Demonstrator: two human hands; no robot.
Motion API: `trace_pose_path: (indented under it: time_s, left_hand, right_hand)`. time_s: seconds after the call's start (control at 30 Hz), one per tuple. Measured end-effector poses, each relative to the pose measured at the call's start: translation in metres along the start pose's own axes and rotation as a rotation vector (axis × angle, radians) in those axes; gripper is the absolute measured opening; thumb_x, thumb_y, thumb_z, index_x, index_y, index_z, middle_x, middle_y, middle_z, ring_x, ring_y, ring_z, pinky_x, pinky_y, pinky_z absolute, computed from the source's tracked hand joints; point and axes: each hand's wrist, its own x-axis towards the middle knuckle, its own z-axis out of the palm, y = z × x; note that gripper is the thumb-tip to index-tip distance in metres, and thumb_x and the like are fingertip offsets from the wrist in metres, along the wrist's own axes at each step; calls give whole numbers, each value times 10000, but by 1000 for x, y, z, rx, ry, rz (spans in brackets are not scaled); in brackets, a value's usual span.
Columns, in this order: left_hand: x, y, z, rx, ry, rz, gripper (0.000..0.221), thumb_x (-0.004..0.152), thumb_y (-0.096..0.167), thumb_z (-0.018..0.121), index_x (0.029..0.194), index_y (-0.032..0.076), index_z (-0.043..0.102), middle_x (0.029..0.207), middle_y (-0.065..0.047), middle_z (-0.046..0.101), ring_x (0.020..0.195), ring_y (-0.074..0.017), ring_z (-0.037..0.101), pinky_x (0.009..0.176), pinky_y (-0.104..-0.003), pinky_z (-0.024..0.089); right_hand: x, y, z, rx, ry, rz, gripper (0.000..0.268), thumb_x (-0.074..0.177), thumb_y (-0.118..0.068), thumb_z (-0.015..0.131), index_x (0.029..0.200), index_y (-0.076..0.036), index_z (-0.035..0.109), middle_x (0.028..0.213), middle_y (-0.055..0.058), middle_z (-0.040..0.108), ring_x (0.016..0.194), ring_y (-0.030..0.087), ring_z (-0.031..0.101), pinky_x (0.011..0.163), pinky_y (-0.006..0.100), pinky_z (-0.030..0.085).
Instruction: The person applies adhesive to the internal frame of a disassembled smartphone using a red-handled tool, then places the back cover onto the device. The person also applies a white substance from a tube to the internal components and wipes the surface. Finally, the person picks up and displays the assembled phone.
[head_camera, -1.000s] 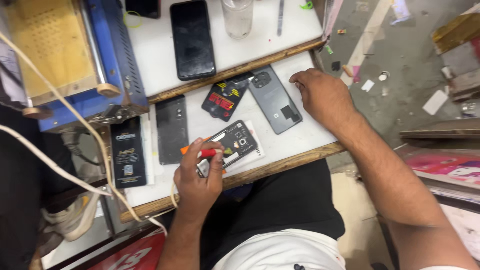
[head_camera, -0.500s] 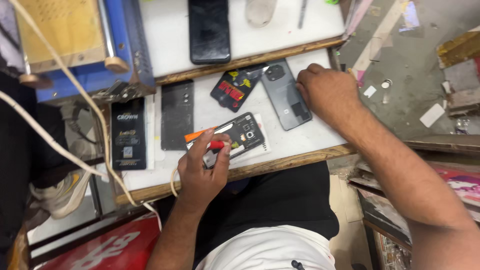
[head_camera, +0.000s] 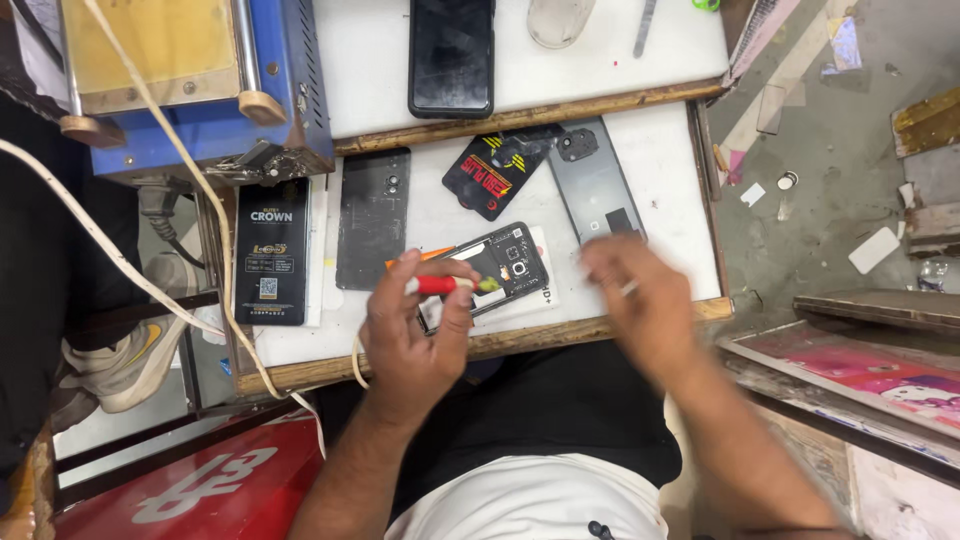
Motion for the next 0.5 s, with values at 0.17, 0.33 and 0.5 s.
trace_pose_path:
  time_s: [0.17,0.33,0.5]
  left_hand:
    - [-2,4,17,-24,-82,21,607,1041,-88,648,1518,102,324,1140,-188,707,1070,-241,749,910,-333,651]
    - [-1,1,26,52,-117,91,615,1025,-66,679,1501,99,325,1102,-173,722,1039,-246,768,921,-352,649]
    - [2,-3,29,94,-91,123,611,1012,-56,702,1482,86,337,1082,-175,728,1012,-256,779,893,-362,664]
  right_hand:
    - [-13,-18,36,227,-1,102,119,942,10,700,1051,-25,731,949,66,753,711,115,737,622,235,593]
    - [-15,-13,35,151,42,73,86,905,-63,785,980,-38,750,893,65,763,729,120,732,622,241,568]
    - [-16,-10,37,149,14,107,111,876,-89,805,964,-44,752,888,61,773,742,108,756,596,230,574]
